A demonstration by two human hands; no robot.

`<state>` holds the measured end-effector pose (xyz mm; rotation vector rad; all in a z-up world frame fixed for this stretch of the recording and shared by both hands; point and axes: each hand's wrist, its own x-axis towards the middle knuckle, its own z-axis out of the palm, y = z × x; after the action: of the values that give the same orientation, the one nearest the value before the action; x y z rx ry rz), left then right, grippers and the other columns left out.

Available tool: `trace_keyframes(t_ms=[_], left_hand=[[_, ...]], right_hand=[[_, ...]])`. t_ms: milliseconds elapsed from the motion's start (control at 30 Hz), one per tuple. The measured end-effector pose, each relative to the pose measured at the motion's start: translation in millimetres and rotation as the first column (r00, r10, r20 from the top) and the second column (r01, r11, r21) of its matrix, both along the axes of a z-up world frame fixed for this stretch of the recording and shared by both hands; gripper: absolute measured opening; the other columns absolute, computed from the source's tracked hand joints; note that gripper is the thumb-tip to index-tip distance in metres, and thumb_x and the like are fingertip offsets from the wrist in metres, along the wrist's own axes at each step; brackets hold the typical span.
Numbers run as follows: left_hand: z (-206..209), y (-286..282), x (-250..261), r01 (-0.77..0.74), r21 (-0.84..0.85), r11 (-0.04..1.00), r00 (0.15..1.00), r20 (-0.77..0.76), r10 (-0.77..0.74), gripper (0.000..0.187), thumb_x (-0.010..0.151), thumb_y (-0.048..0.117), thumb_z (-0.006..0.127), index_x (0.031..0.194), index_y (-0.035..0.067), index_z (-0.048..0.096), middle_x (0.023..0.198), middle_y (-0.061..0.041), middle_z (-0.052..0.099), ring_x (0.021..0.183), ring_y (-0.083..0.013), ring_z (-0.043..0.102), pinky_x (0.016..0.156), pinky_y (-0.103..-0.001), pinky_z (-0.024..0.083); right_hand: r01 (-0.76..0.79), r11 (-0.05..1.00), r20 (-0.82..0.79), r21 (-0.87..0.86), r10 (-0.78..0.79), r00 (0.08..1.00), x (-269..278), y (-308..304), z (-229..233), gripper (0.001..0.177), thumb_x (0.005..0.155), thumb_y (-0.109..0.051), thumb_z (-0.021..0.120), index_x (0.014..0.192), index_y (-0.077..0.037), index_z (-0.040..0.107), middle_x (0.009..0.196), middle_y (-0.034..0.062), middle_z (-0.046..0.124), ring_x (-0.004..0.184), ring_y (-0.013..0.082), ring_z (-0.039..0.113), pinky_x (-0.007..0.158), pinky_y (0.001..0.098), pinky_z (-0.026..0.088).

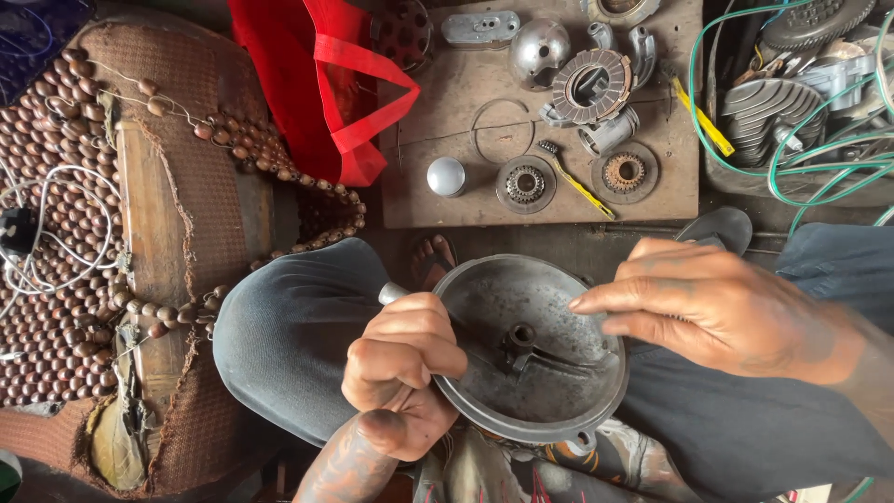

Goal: The person cleans the inside and outside of a metal housing using a small brush. They then pick up a threaded shaft with a gear and insert it into the housing, rotating it to test the fit.

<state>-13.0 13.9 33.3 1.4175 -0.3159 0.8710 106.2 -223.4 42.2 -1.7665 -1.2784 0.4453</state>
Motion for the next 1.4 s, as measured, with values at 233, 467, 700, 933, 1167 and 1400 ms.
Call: trace_keyframes(t_ms=[233, 467, 700, 933, 1167, 1400], left_hand=[[-4, -1, -2, 0.004, 0.089, 0.996, 0.998, 0.056, -0.009, 0.042, 0.117, 0.040, 0.031, 0.089, 0.010, 0.040, 0.048, -0.002, 0.046, 0.040, -0.0160, 0.031, 0.046, -0.033, 0.027], [-13, 0, 5, -0.137, 0.145, 0.980, 0.985, 0.125, 0.119, 0.048, 0.113, 0.040, 0.039, 0.083, 0.004, 0.051, 0.048, -0.002, 0.045, 0.038, -0.0150, 0.033, 0.045, -0.032, 0.027], [18, 21, 14, -0.152, 0.795, 0.588, 0.982, 0.190, -0.004, 0.076, 0.083, 0.082, 0.055, 0.095, 0.008, 0.070, 0.070, 0.001, 0.046, 0.054, -0.0140, 0.046, 0.054, -0.031, 0.033], [18, 34, 6, 0.137, 0.936, 0.323, 0.990, -0.138, -0.020, 0.066, 0.111, 0.054, 0.023, 0.143, 0.007, 0.056, 0.121, -0.017, 0.063, 0.079, -0.0283, 0.059, 0.070, -0.042, 0.047], [-7, 25, 13, 0.279, 0.814, 0.510, 0.958, -0.273, -0.089, 0.053, 0.098, 0.044, 0.066, 0.129, 0.002, 0.065, 0.126, -0.017, 0.068, 0.092, -0.0326, 0.070, 0.081, -0.042, 0.056], [-26, 0, 17, 0.279, 0.397, 0.875, 0.854, -0.519, -0.037, 0.043, 0.086, 0.045, 0.073, 0.089, 0.003, 0.072, 0.079, -0.004, 0.065, 0.060, -0.0140, 0.058, 0.054, -0.028, 0.044]], right_hand=[[-0.120, 0.916, -0.136, -0.382, 0.073, 0.988, 2, -26, -9, 0.054, 0.093, -0.036, 0.066, 0.146, -0.038, 0.059, 0.082, -0.0123, 0.076, 0.077, 0.0125, 0.073, 0.081, 0.0311, 0.054], [-0.083, 0.979, 0.244, -0.184, 0.127, 0.961, -10, -9, -24, 0.037, 0.084, -0.017, 0.074, 0.121, -0.016, 0.067, 0.084, -0.0039, 0.072, 0.063, 0.0239, 0.060, 0.060, 0.0391, 0.049], [0.034, 0.999, 0.547, 0.003, -0.030, 0.837, -3, -16, -22, 0.028, 0.087, -0.008, 0.072, 0.114, -0.014, 0.066, 0.081, 0.0007, 0.064, 0.061, 0.0245, 0.056, 0.063, 0.0374, 0.050], [0.081, 0.997, 0.611, 0.005, -0.067, 0.789, 0, -19, -24, 0.030, 0.087, -0.017, 0.078, 0.116, -0.016, 0.068, 0.083, 0.0011, 0.065, 0.060, 0.0247, 0.056, 0.063, 0.0372, 0.052], [0.110, 0.991, 0.533, -0.070, -0.056, 0.844, 5, -21, -28, 0.042, 0.085, -0.032, 0.080, 0.122, -0.013, 0.070, 0.093, 0.0052, 0.075, 0.076, 0.0259, 0.070, 0.072, 0.0397, 0.057], [0.336, 0.932, -0.148, -0.135, -0.354, 0.923, 14, -10, 20, 0.038, 0.083, -0.020, 0.080, 0.120, -0.019, 0.075, 0.069, -0.0055, 0.066, 0.062, 0.0065, 0.061, 0.063, 0.0217, 0.050]])
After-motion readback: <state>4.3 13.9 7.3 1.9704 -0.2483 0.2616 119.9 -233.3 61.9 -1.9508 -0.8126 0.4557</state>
